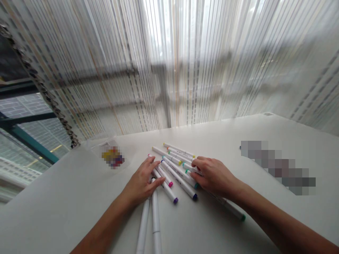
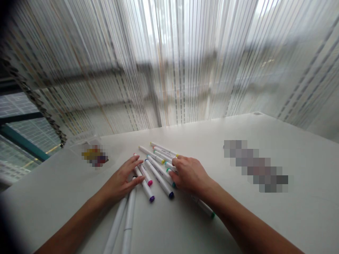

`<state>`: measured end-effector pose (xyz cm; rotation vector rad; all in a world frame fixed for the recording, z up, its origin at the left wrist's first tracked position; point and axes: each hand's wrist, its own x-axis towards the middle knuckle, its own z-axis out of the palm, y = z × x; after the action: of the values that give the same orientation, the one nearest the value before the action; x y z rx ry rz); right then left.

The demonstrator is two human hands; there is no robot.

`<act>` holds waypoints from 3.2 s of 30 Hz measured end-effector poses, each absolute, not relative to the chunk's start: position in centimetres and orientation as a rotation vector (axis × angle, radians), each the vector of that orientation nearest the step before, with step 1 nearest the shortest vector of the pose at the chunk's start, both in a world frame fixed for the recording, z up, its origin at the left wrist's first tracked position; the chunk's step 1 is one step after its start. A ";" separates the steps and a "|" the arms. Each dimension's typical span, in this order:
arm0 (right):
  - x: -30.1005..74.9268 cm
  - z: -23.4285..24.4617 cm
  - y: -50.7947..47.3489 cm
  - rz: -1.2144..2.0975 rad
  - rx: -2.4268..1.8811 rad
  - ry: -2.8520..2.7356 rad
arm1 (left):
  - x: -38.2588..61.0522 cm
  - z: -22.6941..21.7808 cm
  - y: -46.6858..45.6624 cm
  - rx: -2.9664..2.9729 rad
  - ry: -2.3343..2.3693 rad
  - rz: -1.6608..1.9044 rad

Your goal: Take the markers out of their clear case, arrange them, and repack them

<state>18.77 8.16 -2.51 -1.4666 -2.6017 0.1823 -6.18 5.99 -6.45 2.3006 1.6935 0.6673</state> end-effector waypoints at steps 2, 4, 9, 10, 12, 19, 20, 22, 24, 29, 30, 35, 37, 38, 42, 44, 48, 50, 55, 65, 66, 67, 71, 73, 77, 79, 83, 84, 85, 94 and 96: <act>18.8 -2.5 8.1 0.182 -1.468 -2.608 | -6.0 -6.3 5.9 2.320 1.622 0.683; 18.8 -2.5 8.1 0.180 -1.468 -2.609 | -5.9 -5.9 5.8 2.345 1.547 0.706; 18.9 -2.5 8.2 0.174 -1.465 -2.593 | -5.9 -5.7 5.7 2.341 1.579 0.678; 18.9 -2.5 8.2 0.174 -1.464 -2.597 | -5.9 -5.9 5.8 2.339 1.596 0.666; 18.8 -2.5 8.1 0.177 -1.459 -2.608 | -5.9 -6.3 5.9 2.350 1.619 0.653; 18.6 -2.2 7.9 0.206 -1.417 -2.650 | -7.4 -7.2 7.5 2.392 1.861 0.744; 18.6 -2.2 7.8 0.207 -1.413 -2.654 | -7.7 -7.1 7.7 2.359 1.921 0.767; 18.4 -2.2 7.7 0.204 -1.399 -2.667 | -7.8 -6.7 7.7 2.277 2.006 0.797; 18.2 -2.4 7.6 0.191 -1.378 -2.675 | -7.3 -6.3 7.2 2.246 2.009 0.758; 16.7 -2.6 7.4 0.060 -1.394 -2.684 | -4.1 -6.3 5.5 2.358 1.965 0.515; 16.3 -2.5 7.4 0.030 -1.394 -2.688 | -3.7 -6.5 5.5 2.372 1.971 0.497; 15.0 -2.0 7.4 -0.011 -1.417 -2.698 | -3.4 -7.0 6.9 2.438 1.854 0.542; 15.1 -2.1 7.5 -0.001 -1.426 -2.659 | -3.8 -7.1 7.5 2.464 1.767 0.659; 15.3 -2.2 7.6 0.009 -1.424 -2.633 | -4.0 -7.2 7.7 2.462 1.745 0.729; 16.4 -2.5 7.9 0.062 -1.377 -2.588 | -5.0 -7.3 7.8 2.376 1.781 0.819; 16.9 -2.5 8.1 0.080 -1.350 -2.603 | -5.5 -7.3 7.6 2.347 1.765 0.755; 17.0 -2.4 8.0 0.092 -1.330 -2.676 | -5.9 -7.2 7.1 2.350 1.668 0.707; 16.9 -2.4 7.8 0.112 -1.294 -2.701 | -5.8 -7.1 7.0 2.361 1.630 0.725; 16.8 -2.1 7.6 0.186 -1.229 -2.691 | -5.4 -7.0 6.7 2.377 1.600 0.725; 16.6 -2.3 7.4 0.237 -1.188 -2.787 | -5.1 -6.6 6.6 2.416 1.569 0.604; 16.6 -2.4 7.4 0.251 -1.175 -2.776 | -5.1 -6.6 6.6 2.417 1.565 0.601; 16.7 -2.5 7.4 0.264 -1.161 -2.756 | -5.1 -6.6 6.5 2.420 1.564 0.601; 16.6 -3.1 7.7 0.239 -1.075 -2.660 | -5.0 -6.6 6.4 2.457 1.554 0.593; 16.5 -3.6 7.9 0.187 -0.993 -2.650 | -4.9 -6.7 6.4 2.477 1.551 0.555; 16.0 -4.4 7.9 0.116 -0.878 -2.670 | -4.8 -6.7 6.3 2.471 1.568 0.457; 15.9 -4.5 7.9 0.148 -0.847 -2.682 | -4.8 -6.7 6.3 2.469 1.568 0.454; 16.1 -4.0 7.8 0.247 -0.844 -2.652 | -4.9 -6.8 6.3 2.479 1.571 0.482; 16.2 -3.8 7.8 0.254 -0.855 -2.638 | -4.9 -6.8 6.2 2.479 1.575 0.485; 16.3 -3.7 7.9 0.258 -0.860 -2.631 | -4.9 -6.8 6.2 2.477 1.580 0.487; 16.5 -2.4 7.2 0.250 -0.864 -2.682 | -4.7 -6.4 6.2 2.490 1.560 0.372; 16.6 -2.1 7.1 0.246 -0.903 -2.707 | -4.7 -6.2 6.1 2.475 1.565 0.372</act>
<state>16.58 7.09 -2.08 -0.9033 -2.7075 0.2455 -4.66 6.14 -6.24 2.4753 1.5654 0.3721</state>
